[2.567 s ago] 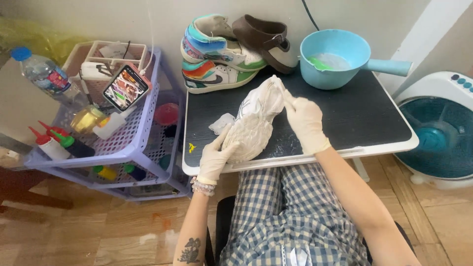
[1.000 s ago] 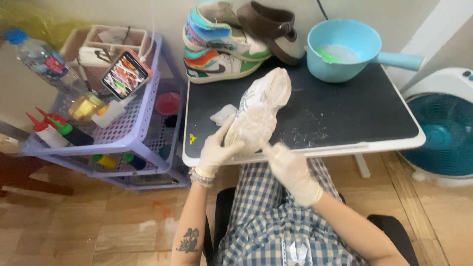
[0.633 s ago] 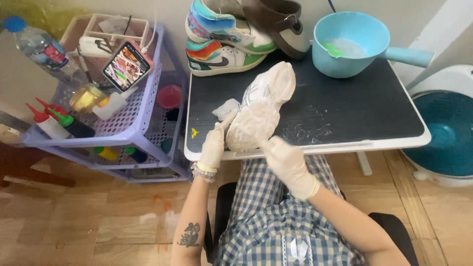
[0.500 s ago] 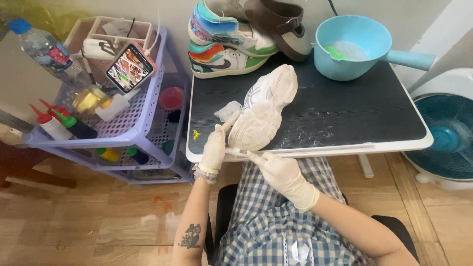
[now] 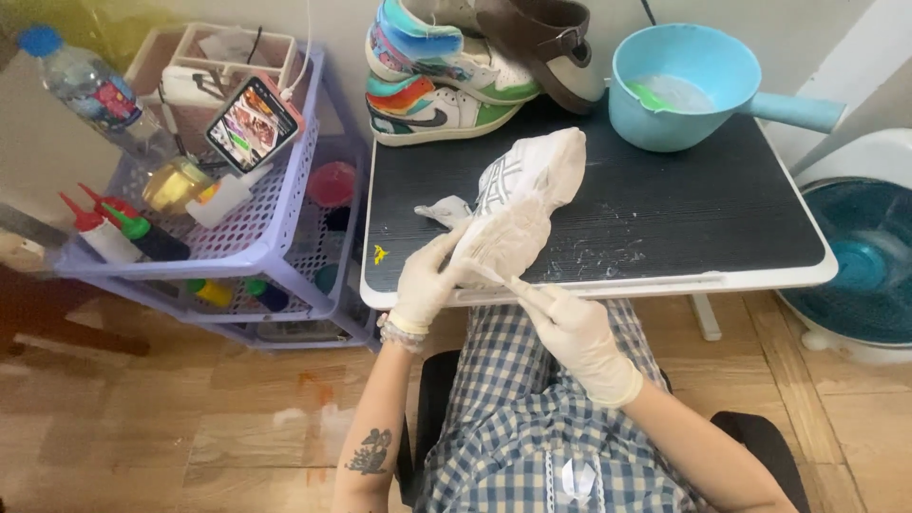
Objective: A person is cleaning and repairing a white sneaker by applying a substance to the sole, wiping it, and stuffing it with paper.
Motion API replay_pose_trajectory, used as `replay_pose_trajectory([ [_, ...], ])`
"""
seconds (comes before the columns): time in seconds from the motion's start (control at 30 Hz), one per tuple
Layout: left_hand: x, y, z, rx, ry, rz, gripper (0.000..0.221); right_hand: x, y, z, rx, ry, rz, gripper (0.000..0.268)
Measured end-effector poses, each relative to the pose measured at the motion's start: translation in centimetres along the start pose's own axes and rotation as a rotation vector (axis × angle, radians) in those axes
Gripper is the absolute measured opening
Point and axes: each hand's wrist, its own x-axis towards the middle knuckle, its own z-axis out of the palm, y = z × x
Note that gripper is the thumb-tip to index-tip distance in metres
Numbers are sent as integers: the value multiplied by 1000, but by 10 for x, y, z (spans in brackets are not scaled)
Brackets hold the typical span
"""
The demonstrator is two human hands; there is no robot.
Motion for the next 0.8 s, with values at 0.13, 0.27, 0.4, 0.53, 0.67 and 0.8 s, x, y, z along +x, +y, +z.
replay_pose_trajectory([
  [0.13, 2, -14, 7, 52, -60, 54, 89, -25, 25, -15, 195, 61, 207, 25],
  [0.27, 0, 7, 18, 33, -5, 185, 86, -37, 46, -39, 308, 203, 354, 33],
  [0.4, 1, 20, 25, 203, 39, 381, 83, -53, 67, -47, 301, 252, 423, 37],
  [0.53, -1, 34, 31, 297, 94, 602, 70, -58, 64, -56, 370, 294, 467, 35],
  [0.67, -4, 15, 42, 444, 1, 583, 78, -70, 68, -38, 343, 266, 457, 36],
  [0.8, -13, 32, 43, 261, -101, 448, 82, -78, 69, -27, 265, 281, 370, 34],
])
